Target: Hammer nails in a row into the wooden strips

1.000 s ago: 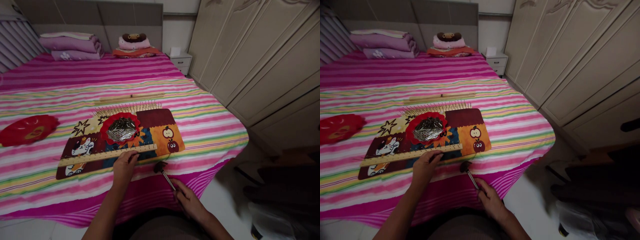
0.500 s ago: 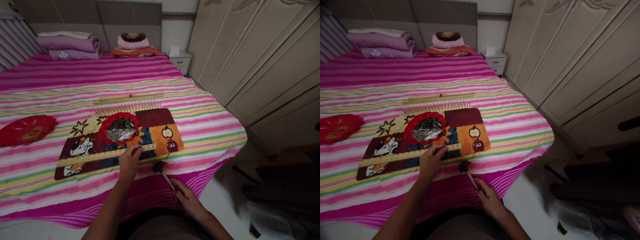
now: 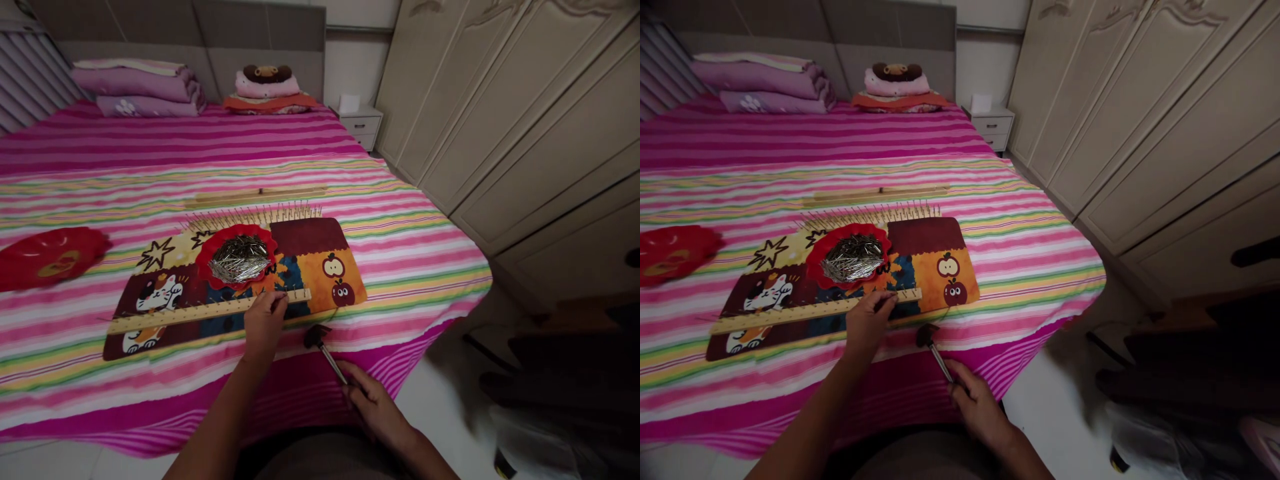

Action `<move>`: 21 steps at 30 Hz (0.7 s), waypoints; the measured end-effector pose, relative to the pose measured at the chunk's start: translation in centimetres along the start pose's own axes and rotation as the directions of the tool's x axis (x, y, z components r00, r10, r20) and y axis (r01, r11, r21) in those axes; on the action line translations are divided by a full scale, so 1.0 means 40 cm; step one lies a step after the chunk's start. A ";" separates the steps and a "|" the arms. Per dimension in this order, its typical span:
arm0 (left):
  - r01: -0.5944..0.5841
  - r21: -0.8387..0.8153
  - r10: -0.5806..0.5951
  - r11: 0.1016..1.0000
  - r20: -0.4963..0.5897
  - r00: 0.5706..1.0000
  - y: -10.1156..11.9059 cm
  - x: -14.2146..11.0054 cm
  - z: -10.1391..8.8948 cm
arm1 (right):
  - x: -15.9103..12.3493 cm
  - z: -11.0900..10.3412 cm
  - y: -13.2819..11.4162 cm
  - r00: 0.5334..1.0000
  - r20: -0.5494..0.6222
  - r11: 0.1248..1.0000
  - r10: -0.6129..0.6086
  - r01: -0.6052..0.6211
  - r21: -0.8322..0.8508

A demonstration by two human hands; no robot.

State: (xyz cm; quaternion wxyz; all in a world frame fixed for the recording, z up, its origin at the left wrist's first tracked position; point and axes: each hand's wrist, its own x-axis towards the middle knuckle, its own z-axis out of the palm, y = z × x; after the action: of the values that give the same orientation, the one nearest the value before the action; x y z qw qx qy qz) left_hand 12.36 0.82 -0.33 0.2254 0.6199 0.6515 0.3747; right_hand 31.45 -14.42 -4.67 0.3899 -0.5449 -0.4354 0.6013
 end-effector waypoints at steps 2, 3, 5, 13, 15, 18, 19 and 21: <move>-0.038 0.030 0.038 0.999 0.002 0.999 0.000 0.000 0.001 | -0.012 0.005 -0.021 1.000 0.000 1.000 0.010 -0.010 0.001; -0.050 0.040 0.050 0.998 0.005 0.999 0.000 0.000 0.002 | -0.019 0.008 -0.038 1.000 0.005 1.000 0.027 -0.027 0.012; -0.074 0.060 0.074 0.995 0.010 0.997 -0.003 -0.001 0.004 | -0.028 0.014 -0.085 0.998 0.025 0.997 0.065 -0.066 0.039; -0.189 0.092 0.193 0.978 -0.037 0.981 -0.022 -0.009 0.018 | 0.031 0.025 -0.284 0.953 0.043 0.896 -0.299 0.296 -0.331; -0.193 0.109 0.198 0.975 -0.041 0.979 -0.025 -0.009 0.018 | 0.050 0.032 -0.303 0.947 0.083 0.862 -0.312 0.318 -0.395; -0.183 0.139 0.190 0.973 -0.033 0.981 -0.026 -0.007 0.017 | 0.054 0.039 -0.312 0.959 0.117 0.848 -0.259 0.284 -0.447; -0.179 0.139 0.185 0.974 -0.028 0.982 -0.026 -0.006 0.016 | 0.048 0.039 -0.311 0.964 0.117 0.857 -0.239 0.266 -0.441; -0.167 0.118 0.170 0.979 -0.021 0.985 -0.023 -0.005 0.016 | 0.029 0.033 -0.300 0.975 0.096 0.889 -0.198 0.220 -0.401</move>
State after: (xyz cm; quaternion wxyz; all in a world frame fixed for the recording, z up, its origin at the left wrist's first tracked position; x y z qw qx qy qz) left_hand 12.29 0.81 -1.46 0.1464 0.6790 0.6207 0.3636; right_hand 29.96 -9.63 6.37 0.3183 -0.5484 -0.6176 0.4653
